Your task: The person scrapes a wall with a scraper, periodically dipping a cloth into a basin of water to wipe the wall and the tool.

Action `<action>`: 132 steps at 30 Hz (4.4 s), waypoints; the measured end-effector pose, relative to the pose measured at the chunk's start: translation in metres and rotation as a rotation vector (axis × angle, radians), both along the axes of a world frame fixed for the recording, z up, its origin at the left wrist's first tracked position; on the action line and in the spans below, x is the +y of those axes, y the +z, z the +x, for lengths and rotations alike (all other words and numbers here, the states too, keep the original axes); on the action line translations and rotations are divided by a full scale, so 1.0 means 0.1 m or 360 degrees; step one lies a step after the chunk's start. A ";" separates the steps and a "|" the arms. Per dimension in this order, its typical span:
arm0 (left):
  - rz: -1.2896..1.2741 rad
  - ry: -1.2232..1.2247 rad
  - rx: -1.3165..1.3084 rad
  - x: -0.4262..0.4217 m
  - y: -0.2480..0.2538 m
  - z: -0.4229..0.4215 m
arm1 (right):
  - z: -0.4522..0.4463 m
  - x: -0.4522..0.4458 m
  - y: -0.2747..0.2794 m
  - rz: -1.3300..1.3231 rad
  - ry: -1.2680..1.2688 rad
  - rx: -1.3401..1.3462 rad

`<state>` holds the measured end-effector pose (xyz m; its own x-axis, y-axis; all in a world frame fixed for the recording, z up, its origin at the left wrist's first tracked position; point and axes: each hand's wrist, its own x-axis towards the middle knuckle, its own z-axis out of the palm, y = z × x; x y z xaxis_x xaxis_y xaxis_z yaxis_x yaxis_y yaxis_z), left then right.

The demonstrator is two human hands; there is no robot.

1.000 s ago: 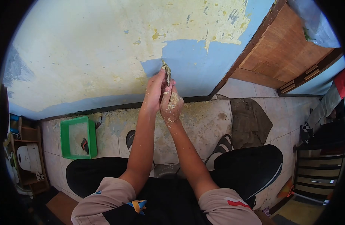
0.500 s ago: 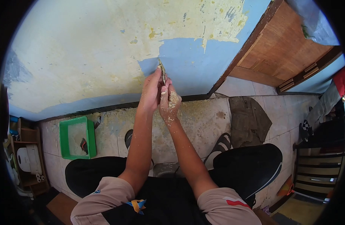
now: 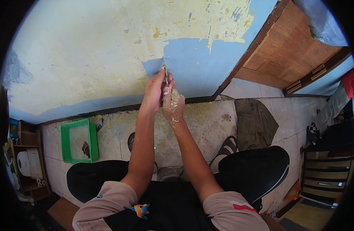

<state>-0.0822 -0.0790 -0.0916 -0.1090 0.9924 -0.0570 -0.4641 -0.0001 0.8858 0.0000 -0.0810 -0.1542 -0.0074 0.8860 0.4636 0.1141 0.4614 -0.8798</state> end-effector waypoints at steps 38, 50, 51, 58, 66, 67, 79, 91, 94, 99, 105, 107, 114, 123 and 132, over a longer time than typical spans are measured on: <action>-0.0041 0.0617 0.1204 -0.14 -0.16 0.14 | 0.00 -0.09 -0.33 0.0011 -0.0127 -0.0101; -0.0207 0.0556 0.1244 -0.22 -0.51 0.18 | 0.06 -0.17 -0.76 -0.0092 -0.0074 -0.0178; -0.0209 0.0549 0.1246 -0.22 -0.53 0.18 | 0.07 -0.19 -0.77 -0.0133 -0.0079 -0.0195; -0.0305 0.0578 0.1392 -0.26 -0.70 0.22 | 0.08 -0.24 -0.98 -0.0185 -0.0051 -0.0184; -0.0377 0.0499 0.1343 -0.29 -0.91 0.24 | 0.18 -0.24 -1.40 -0.0213 -0.0038 -0.0525; -0.0420 0.0487 0.1373 -0.29 -0.94 0.24 | 0.18 -0.25 -1.41 -0.0212 -0.0040 -0.0526; -0.0607 0.0378 0.1253 -0.35 -1.42 0.25 | 0.27 -0.45 -1.63 -0.0816 0.0029 -0.0869; -0.0326 0.0674 0.0452 -0.37 -1.96 0.04 | 0.16 -0.59 -1.76 -0.1143 0.0200 0.0297; -0.0210 0.0754 0.0556 -0.36 -2.08 -0.14 | 0.15 -0.52 -1.69 -0.1382 0.0391 0.0538; -0.0191 0.0869 0.0513 -0.29 -1.92 -0.16 | 0.06 -0.37 -1.59 -0.1530 0.0386 0.0385; -0.0213 0.0841 0.0462 -0.23 -1.83 -0.18 | -0.08 -0.35 -1.58 -0.1382 0.0158 0.0144; -0.0240 0.0801 0.0498 -0.20 -1.91 -0.21 | -0.12 -0.33 -1.59 -0.1385 0.0105 0.0134; -0.0253 0.0768 0.0414 -0.18 -1.89 -0.20 | -0.18 -0.30 -1.65 -0.1187 0.0167 0.0388; -0.0383 0.0751 0.0755 -0.20 -1.89 -0.32 | -0.38 -0.37 -1.65 -0.1248 0.0030 0.0369; -0.0369 0.0734 0.0000 -0.16 -2.01 -0.13 | -0.06 -0.20 -1.63 -0.0844 0.0023 -0.0133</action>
<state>-0.0951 -0.0949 -0.2924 -0.5324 0.8023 -0.2700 -0.4622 -0.0082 0.8867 -0.0060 -0.1011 -0.3169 -0.0392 0.9980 -0.0499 0.1905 -0.0416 -0.9808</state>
